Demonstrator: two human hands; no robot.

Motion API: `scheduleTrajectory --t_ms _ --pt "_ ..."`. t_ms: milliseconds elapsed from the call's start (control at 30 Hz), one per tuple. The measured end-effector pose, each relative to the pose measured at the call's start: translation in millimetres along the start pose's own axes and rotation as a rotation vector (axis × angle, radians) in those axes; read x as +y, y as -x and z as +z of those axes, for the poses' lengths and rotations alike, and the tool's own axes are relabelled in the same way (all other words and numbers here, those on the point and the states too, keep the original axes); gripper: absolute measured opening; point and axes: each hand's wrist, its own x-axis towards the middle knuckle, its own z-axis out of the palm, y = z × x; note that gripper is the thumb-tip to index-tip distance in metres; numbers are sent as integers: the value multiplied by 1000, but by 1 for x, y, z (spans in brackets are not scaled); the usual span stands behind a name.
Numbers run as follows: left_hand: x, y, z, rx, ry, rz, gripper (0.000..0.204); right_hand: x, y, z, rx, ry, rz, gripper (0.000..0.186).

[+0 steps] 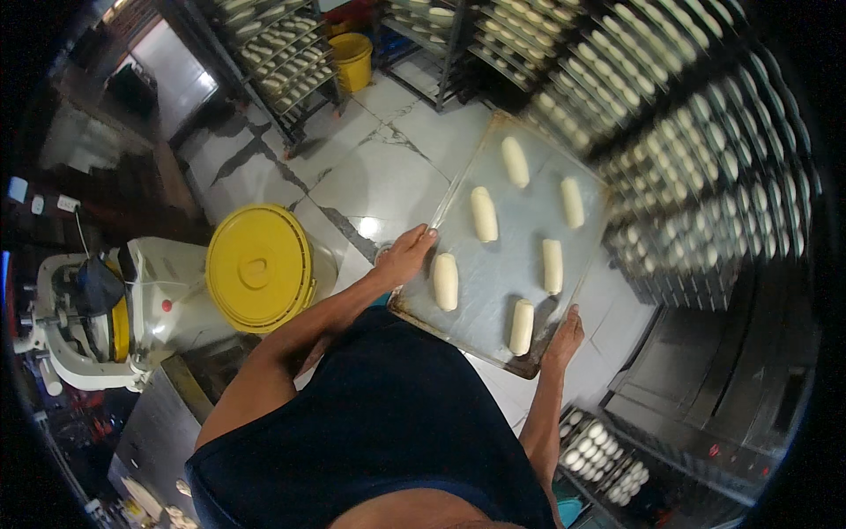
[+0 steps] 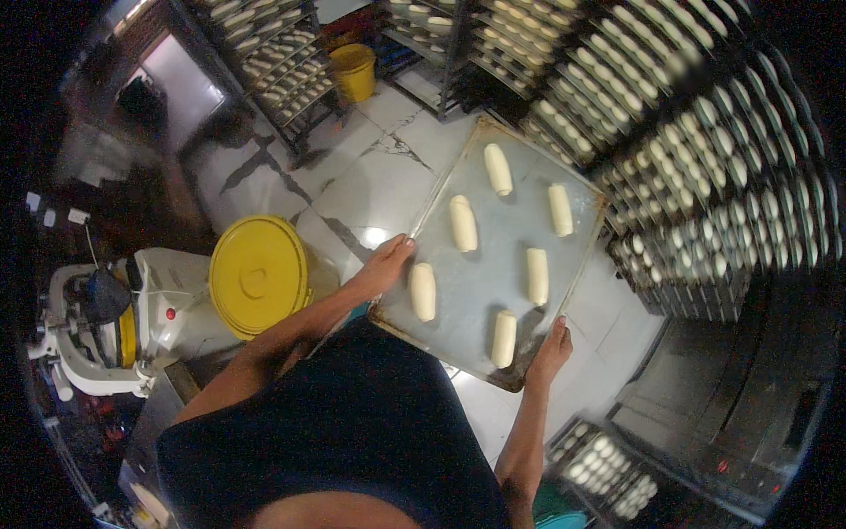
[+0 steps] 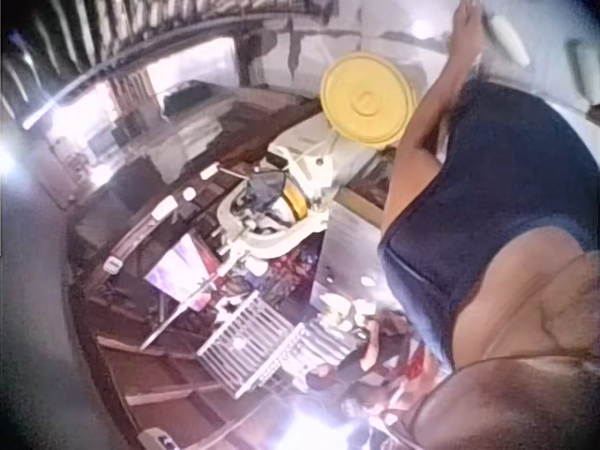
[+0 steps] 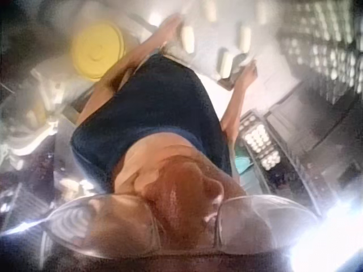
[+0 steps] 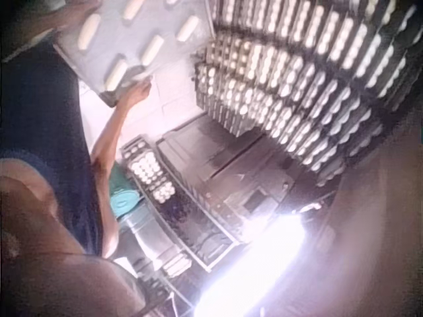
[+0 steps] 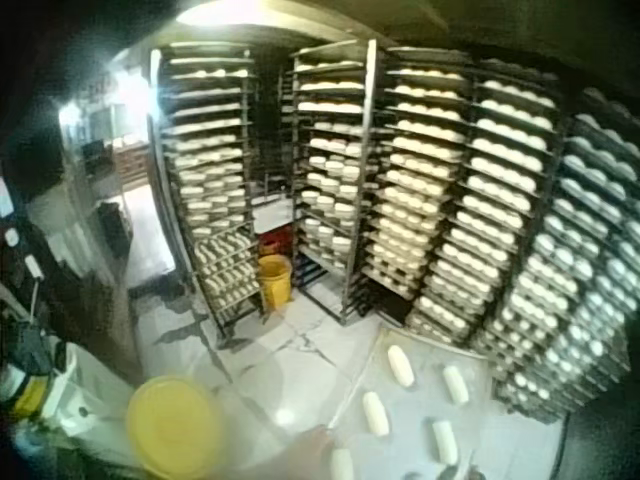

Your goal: The person shapes pieces of dough by hand on a metal table and places the shaped rolls onto a baking tray, then slides the tray into a rack.

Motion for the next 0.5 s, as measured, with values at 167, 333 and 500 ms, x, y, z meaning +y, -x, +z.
scheduleTrajectory --t_ms 167,333,500 --pt "-22 -52 -52 130 67 101 38 -11 -53 86 -139 121 6 47" --pt "10 -105 -115 183 74 38 41 -12 -100 178 -231 31 91 50" --pt "4 -163 -170 289 -105 -33 44 -28 -153 270 -323 60 185 53"
